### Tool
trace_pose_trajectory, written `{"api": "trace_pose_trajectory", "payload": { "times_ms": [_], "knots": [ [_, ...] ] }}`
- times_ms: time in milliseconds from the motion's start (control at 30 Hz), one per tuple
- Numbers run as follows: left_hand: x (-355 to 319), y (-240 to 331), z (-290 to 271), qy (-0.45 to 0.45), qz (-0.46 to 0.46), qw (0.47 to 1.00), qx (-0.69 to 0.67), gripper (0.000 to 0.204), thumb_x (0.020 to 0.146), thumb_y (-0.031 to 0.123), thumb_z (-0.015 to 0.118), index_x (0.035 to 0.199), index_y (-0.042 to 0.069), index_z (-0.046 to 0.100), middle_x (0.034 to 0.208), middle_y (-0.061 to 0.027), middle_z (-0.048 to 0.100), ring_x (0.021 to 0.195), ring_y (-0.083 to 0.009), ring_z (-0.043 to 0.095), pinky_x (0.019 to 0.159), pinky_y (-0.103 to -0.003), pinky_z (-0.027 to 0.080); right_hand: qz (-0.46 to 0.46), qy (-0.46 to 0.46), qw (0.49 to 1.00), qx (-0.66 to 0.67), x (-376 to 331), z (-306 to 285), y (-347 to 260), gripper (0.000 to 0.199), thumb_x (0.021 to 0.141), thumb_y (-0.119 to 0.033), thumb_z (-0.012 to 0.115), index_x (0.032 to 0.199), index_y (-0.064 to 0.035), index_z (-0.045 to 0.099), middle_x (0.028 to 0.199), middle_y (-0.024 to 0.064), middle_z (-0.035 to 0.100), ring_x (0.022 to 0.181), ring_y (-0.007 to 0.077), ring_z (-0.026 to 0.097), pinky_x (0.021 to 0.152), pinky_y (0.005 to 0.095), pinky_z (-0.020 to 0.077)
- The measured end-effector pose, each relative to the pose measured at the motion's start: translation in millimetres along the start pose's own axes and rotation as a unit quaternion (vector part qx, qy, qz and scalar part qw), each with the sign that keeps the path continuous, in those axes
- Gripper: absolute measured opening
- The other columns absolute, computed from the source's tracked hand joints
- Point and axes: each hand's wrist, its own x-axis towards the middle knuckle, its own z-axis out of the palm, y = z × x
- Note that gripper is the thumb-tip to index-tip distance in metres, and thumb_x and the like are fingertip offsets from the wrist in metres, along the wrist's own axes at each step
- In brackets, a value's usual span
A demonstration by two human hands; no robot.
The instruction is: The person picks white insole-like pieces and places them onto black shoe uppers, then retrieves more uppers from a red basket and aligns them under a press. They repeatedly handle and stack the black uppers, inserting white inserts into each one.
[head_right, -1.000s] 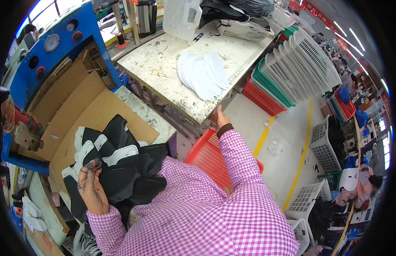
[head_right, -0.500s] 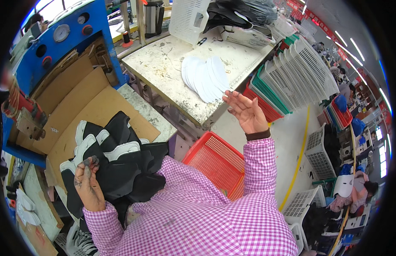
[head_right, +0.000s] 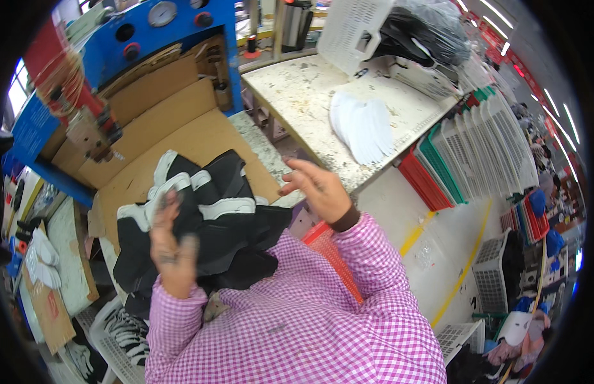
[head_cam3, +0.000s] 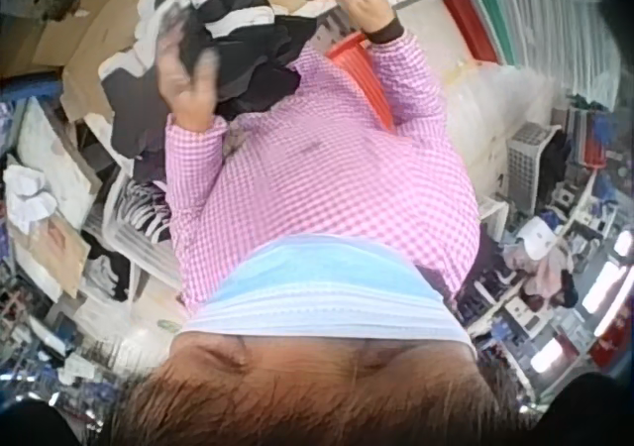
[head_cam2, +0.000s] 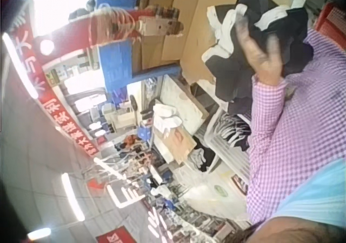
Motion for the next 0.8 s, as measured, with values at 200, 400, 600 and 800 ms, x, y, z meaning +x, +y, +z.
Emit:
{"api": "trace_pose_trajectory", "payload": {
  "times_ms": [200,400,600,800],
  "knots": [
    [10,-11,13,-0.165,0.130,0.830,0.516,0.070,0.073,0.024,0.070,0.135,0.005,0.044,0.136,-0.0168,0.045,0.124,-0.0377,0.042,0.105,-0.054,0.028,-0.088,-0.150,0.884,0.434,6,54,-32,0.074,0.096,-0.057,0.024,0.143,-0.0005,0.026,0.128,0.0225,0.053,0.117,0.0327,0.054,0.100,0.0433,0.0401],
    [-43,-41,-125,0.099,-0.050,0.873,0.475,0.056,0.084,0.012,0.062,0.135,-0.002,0.043,0.138,-0.0216,0.043,0.130,-0.0380,0.037,0.109,-0.042,0.027,-0.125,0.014,0.991,0.042,24,17,-29,0.067,0.094,-0.047,0.048,0.142,-0.0028,0.033,0.134,0.0195,0.050,0.122,0.0316,0.051,0.101,0.0403,0.0363],
    [-130,-60,-137,0.054,-0.157,0.882,0.441,0.065,0.086,0.007,0.055,0.144,0.000,0.027,0.149,-0.0217,0.025,0.138,-0.0365,0.024,0.113,-0.041,0.019,-0.198,-0.077,0.878,-0.429,21,139,21,0.085,0.064,-0.045,0.077,0.130,0.0006,0.046,0.145,0.0256,0.028,0.136,0.0397,0.026,0.101,0.0504,0.0305],
    [-137,-65,-138,0.065,-0.186,0.887,0.417,0.055,0.090,0.005,0.047,0.143,0.002,0.031,0.149,-0.0214,0.026,0.138,-0.0363,0.025,0.113,-0.042,0.020,-0.284,-0.043,0.920,-0.266,14,157,-6,0.046,0.065,-0.011,0.081,0.100,-0.0011,0.053,0.120,0.0164,0.057,0.111,0.0308,0.056,0.087,0.0369,0.0413]
  ]
}}
